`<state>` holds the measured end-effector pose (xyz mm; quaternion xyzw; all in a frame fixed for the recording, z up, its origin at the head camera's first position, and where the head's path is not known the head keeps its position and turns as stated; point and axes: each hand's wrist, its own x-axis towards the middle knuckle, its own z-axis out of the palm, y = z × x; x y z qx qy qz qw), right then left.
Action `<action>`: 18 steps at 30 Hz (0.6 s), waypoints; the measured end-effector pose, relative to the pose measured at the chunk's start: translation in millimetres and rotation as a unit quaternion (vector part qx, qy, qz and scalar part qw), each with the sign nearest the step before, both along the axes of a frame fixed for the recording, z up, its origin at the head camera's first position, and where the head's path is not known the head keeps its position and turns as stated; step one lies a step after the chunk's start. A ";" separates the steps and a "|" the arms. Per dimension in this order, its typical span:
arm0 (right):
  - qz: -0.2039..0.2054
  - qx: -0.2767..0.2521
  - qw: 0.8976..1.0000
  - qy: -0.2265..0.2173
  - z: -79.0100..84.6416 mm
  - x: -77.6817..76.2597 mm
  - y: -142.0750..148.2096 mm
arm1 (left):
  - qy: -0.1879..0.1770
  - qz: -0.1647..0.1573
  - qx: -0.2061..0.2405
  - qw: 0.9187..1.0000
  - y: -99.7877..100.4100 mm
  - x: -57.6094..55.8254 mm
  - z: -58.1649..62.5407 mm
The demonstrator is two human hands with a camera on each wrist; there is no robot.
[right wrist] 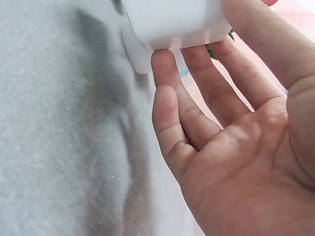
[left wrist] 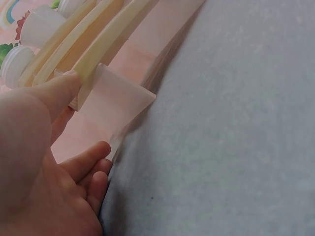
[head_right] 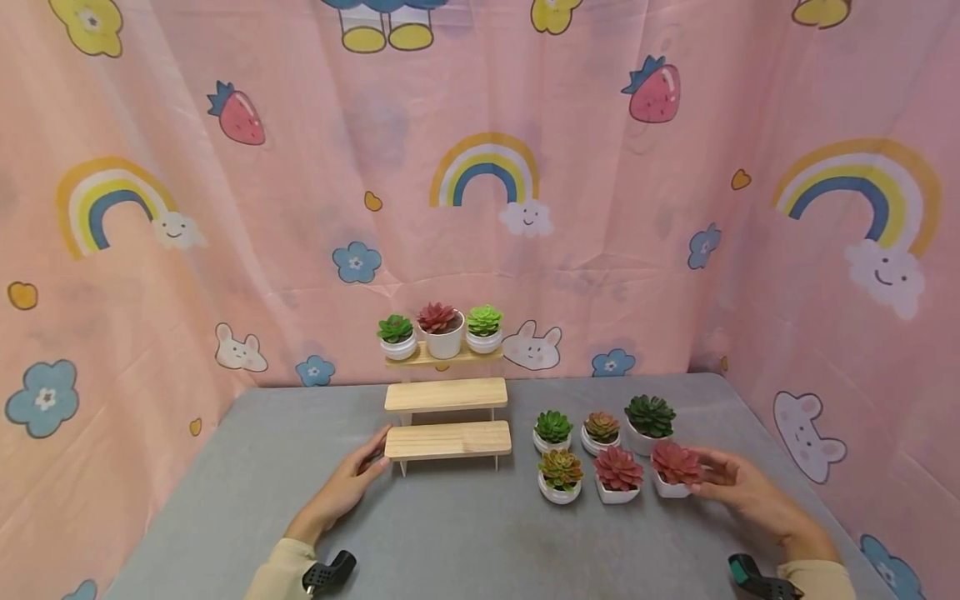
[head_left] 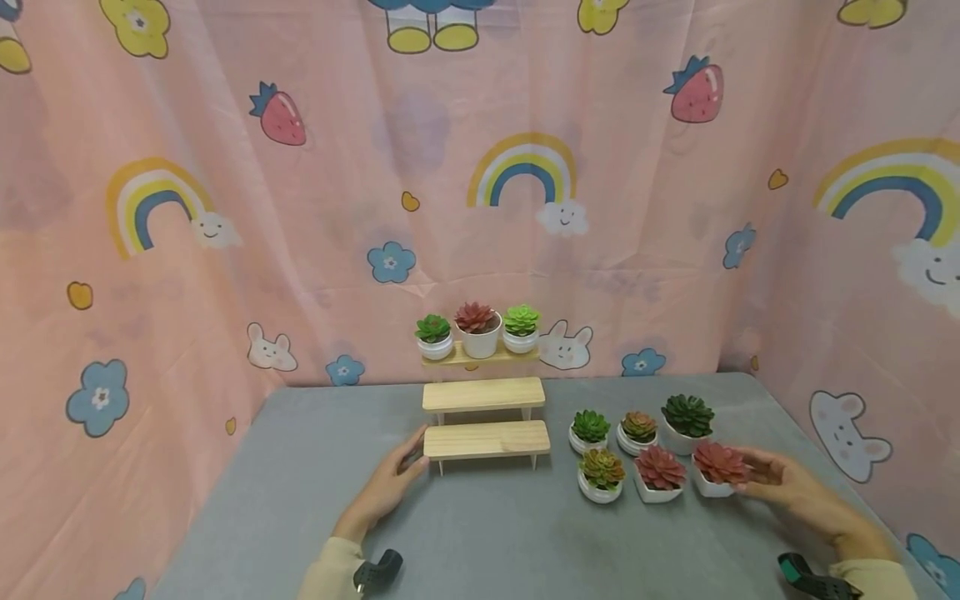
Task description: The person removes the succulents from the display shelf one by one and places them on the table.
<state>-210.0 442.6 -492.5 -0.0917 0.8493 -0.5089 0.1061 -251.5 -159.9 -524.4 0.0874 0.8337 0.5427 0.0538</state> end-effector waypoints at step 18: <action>-0.001 0.062 0.998 0.005 -4.9 -5.7 -10.9 | 0.000 -0.005 0.002 1.000 -0.6 -2.2 -0.2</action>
